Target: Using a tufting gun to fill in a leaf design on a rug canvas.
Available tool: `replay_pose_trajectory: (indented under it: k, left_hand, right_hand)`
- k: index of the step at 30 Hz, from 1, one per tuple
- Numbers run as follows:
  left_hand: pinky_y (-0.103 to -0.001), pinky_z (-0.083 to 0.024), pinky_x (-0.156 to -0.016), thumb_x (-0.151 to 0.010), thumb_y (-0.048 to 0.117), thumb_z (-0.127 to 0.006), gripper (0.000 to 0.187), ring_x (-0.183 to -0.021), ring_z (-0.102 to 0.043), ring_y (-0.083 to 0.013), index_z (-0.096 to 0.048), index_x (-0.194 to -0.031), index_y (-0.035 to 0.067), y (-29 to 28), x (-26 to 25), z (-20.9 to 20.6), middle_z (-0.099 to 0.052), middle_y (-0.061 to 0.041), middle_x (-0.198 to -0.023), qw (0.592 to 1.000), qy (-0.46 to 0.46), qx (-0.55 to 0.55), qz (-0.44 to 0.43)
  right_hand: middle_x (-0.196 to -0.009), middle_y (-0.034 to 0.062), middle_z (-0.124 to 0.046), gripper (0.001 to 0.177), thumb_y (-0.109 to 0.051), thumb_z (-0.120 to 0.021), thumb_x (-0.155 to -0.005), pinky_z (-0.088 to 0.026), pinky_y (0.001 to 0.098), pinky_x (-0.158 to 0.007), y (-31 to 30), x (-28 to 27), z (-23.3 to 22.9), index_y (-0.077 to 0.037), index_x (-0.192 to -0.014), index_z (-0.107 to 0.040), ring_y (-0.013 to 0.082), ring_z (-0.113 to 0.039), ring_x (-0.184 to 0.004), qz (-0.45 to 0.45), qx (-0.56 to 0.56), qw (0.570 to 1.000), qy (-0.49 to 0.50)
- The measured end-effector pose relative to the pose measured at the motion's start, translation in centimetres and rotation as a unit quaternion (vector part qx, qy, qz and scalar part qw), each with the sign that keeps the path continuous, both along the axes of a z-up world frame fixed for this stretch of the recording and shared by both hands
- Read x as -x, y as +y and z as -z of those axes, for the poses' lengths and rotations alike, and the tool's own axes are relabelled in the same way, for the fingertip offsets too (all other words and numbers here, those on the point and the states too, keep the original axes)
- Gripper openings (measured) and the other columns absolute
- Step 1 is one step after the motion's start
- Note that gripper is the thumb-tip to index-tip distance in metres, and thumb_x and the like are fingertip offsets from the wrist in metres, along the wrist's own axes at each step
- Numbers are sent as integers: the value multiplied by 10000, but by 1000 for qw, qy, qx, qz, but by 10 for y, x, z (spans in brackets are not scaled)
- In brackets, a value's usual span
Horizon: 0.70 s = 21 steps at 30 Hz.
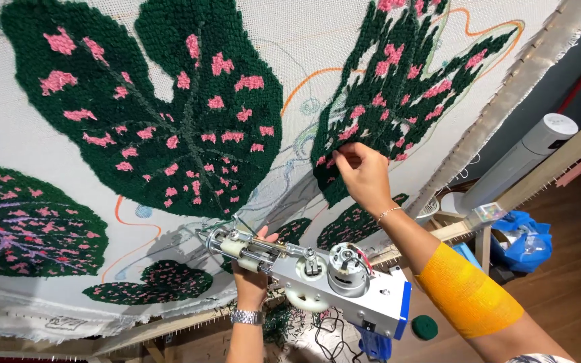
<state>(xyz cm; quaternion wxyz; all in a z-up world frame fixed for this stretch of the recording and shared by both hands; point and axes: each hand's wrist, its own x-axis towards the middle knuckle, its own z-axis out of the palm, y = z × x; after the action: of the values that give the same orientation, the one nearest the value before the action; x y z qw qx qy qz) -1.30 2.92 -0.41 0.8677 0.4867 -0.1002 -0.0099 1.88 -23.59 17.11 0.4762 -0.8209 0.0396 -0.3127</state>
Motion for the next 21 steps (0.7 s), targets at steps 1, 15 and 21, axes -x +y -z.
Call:
replay_pose_trajectory:
  k: [1, 15, 21]
  left_hand:
    - [-380, -602, -905, -980, 156, -594, 477, -1075, -706, -221, -529, -1401, -58, 1, -1, 1, -693, -215, -1281, 1000, 1, -1, 2]
    - [-391, -599, -926, -1020, 247, -586, 503, -1111, -701, -259, -514, -1410, -62, -11, -5, 11, -655, -241, -1355, 1000, -17, 1, 3]
    - [-401, -603, -922, -990, 127, -591, 461, -1127, -687, -261, -491, -1404, -48, -11, -4, 10, -626, -224, -1386, 999, -26, -40, -5]
  right_hand:
    - [-866, 99, -778, 180, -156, -734, -938, -580, 275, -709, -1, 0, 3, 19, -981, -723, 126, -744, -766, 2, -1, 1000, 1]
    - [-904, 39, -743, 131, -94, -713, -939, -563, 243, -760, -6, 6, 19, 12, -986, -651, 75, -711, -834, -49, -43, 994, -84]
    - [-835, 47, -753, 74, -83, -705, -948, -562, 259, -697, 0, -1, 17, -10, -955, -702, 99, -717, -742, 10, 11, 998, -59]
